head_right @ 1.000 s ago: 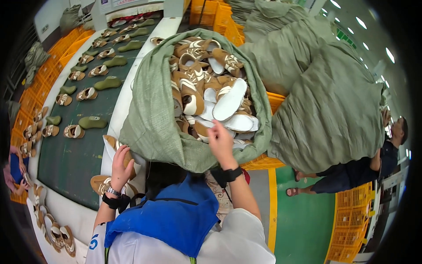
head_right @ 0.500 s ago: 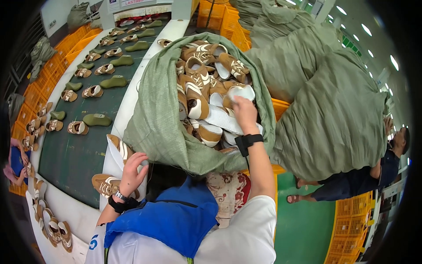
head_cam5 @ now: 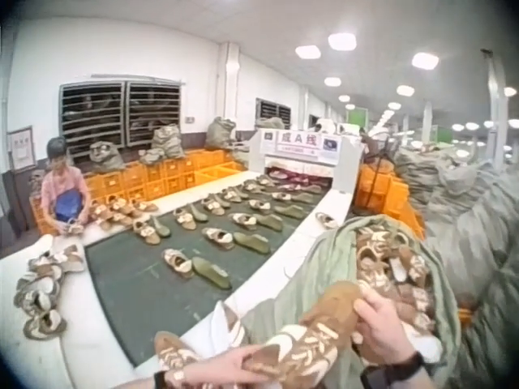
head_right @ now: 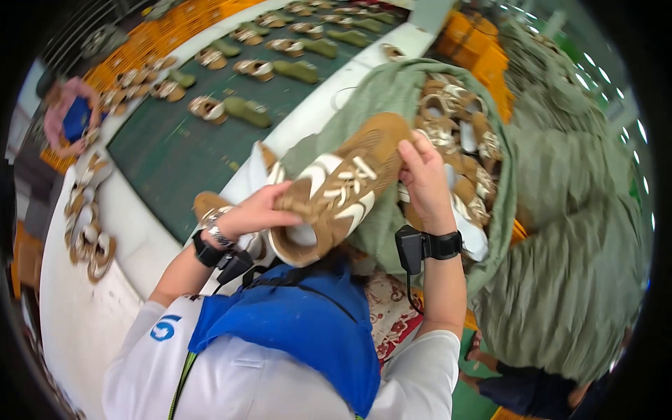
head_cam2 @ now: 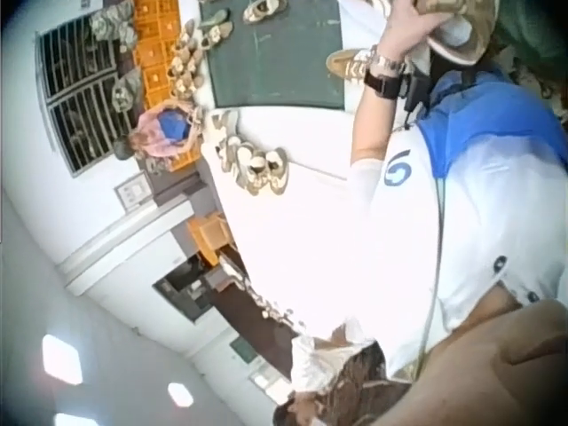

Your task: Placing shoes and shoe lasts onto a moving conveyor belt and organizing them on a work table in a shoe manufacturing facility.

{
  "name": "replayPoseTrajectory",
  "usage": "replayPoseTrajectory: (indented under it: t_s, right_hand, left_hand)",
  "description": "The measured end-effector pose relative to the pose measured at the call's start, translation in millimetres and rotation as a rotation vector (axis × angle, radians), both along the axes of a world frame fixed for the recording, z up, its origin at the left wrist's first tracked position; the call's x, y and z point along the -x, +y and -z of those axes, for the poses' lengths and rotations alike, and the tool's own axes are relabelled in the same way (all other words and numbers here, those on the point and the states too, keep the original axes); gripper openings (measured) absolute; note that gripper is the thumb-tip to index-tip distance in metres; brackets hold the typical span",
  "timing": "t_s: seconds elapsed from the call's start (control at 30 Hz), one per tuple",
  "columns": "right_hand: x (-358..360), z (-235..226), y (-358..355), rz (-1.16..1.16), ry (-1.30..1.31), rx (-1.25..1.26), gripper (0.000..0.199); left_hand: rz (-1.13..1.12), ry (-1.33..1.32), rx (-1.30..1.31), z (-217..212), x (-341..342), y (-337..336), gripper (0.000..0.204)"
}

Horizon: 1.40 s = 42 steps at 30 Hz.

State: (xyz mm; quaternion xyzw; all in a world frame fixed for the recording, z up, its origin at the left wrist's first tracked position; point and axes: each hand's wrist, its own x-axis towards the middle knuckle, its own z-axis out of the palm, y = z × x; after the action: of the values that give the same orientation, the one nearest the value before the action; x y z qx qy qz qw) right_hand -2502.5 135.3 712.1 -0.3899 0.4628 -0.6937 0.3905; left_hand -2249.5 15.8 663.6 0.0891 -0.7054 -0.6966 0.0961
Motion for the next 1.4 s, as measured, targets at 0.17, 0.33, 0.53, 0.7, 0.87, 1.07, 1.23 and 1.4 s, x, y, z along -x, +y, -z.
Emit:
replayPoseTrajectory:
  t_s: [0.17, 0.33, 0.53, 0.7, 0.87, 1.07, 1.23, 1.4]
  right_hand:
    - [-47, 55, -43, -0.012, 0.411, -0.097, 0.050]
    - [-106, 132, -84, -0.034, 1.288, -0.107, 0.046]
    - [-138, 209, -128, -0.129, 1.032, -0.526, 0.055]
    - [-132, 179, -107, -0.133, 0.985, -0.241, 0.055]
    - [-71, 83, -6, 0.020, 0.553, -0.095, 0.029]
    - [152, 91, 164, 1.399, 1.085, -0.481, 0.033]
    - [277, 176, 234, 1.194, 0.690, -1.220, 0.087]
    - [357, 247, 232, 1.070, 0.444, -0.948, 0.086]
  left_hand:
    - [-0.639, 0.078, -0.469, 50, -39, -2, 0.030]
    - [-0.884, -0.122, -0.427, 107, -80, -28, 0.027]
    - [-0.720, -0.630, -0.191, 123, -127, -19, 0.040]
    - [-1.013, -0.467, 0.474, 129, -143, -16, 0.020]
    - [-0.854, -0.105, 0.516, 76, -71, -33, 0.024]
    - [-0.528, -0.012, 0.573, 1, 83, -65, 0.072]
    - [-0.415, 0.194, 0.813, -44, 257, -111, 0.085]
    - [-0.525, -0.471, 1.097, -9, 386, -177, 0.102]
